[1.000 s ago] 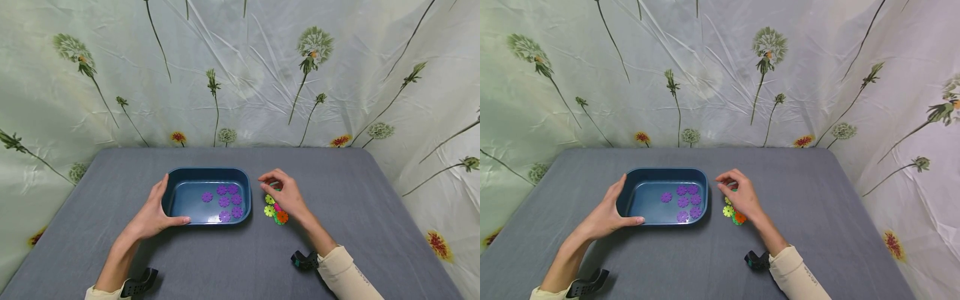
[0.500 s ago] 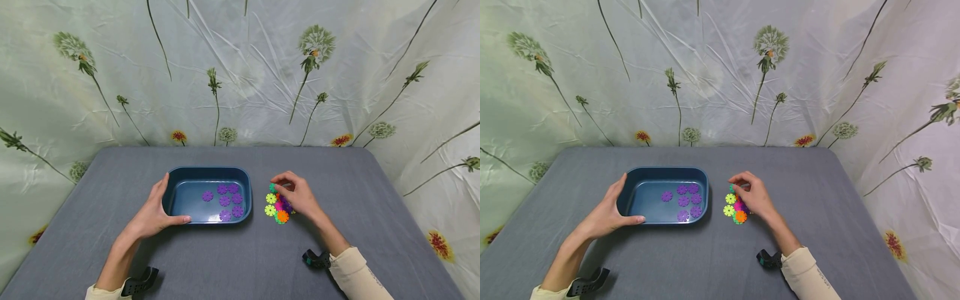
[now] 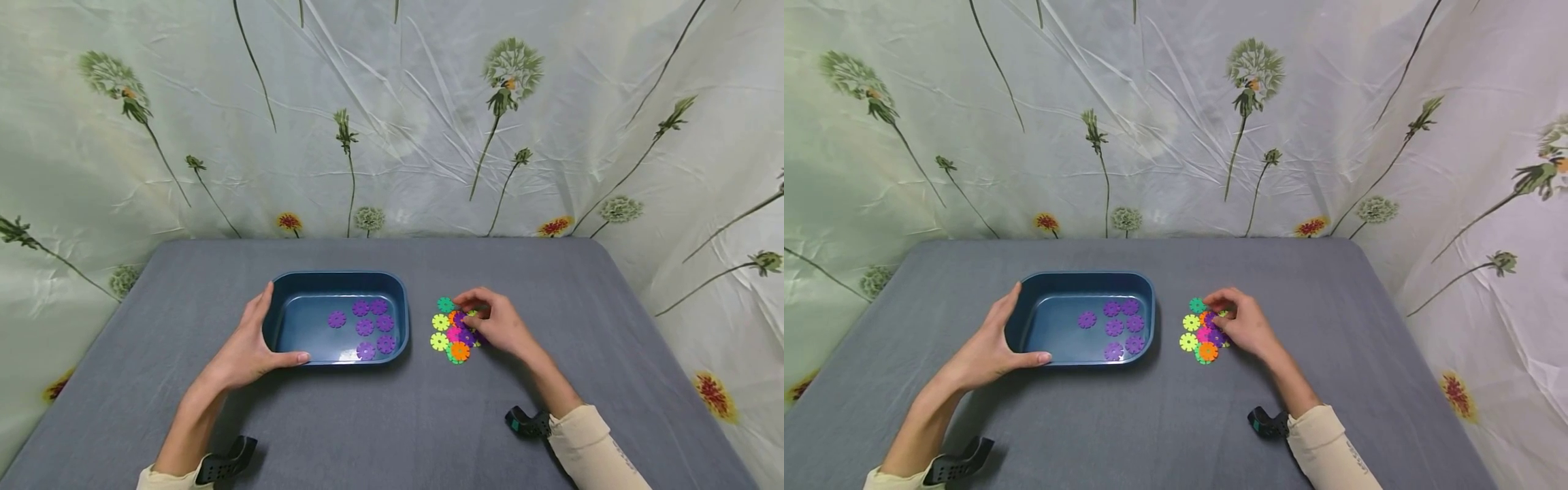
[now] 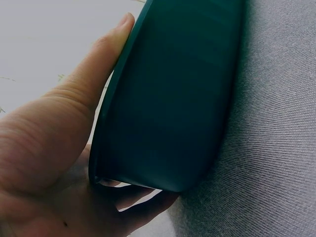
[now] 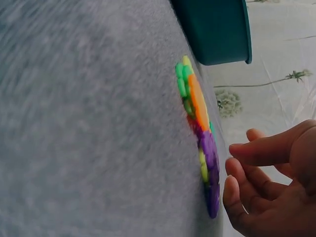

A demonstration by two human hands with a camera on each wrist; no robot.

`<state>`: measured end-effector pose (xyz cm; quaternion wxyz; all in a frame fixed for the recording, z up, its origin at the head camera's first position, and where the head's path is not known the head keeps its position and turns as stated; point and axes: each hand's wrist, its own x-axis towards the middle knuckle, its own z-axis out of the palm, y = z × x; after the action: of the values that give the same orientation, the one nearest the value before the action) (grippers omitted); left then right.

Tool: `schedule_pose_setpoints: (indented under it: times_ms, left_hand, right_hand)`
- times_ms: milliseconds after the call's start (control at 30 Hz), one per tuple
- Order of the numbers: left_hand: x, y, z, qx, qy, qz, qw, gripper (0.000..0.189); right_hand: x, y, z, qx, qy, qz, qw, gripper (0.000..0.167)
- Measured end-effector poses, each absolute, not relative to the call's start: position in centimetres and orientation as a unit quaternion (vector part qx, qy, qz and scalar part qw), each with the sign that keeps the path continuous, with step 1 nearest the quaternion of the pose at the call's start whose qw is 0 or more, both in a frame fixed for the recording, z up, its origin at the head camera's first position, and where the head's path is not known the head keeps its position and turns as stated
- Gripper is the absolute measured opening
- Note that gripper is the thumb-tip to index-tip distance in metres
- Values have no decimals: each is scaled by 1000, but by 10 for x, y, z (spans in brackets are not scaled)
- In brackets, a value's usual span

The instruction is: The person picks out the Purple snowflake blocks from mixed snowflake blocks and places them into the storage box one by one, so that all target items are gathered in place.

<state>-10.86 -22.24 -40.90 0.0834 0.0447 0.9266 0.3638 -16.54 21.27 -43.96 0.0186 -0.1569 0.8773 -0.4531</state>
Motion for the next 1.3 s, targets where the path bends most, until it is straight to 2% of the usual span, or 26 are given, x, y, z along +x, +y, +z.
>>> schedule_pose_setpoints:
  times_ms: [700, 1300]
  left_hand:
    - [-110, -223, -411, 46, 920, 380, 85, 144]
    - [-109, -224, -410, 45, 919, 382, 81, 143]
  right_hand:
    - [-165, 214, -441, -156, 903, -401, 22, 27]
    - [-163, 200, -431, -144, 883, -445, 35, 18]
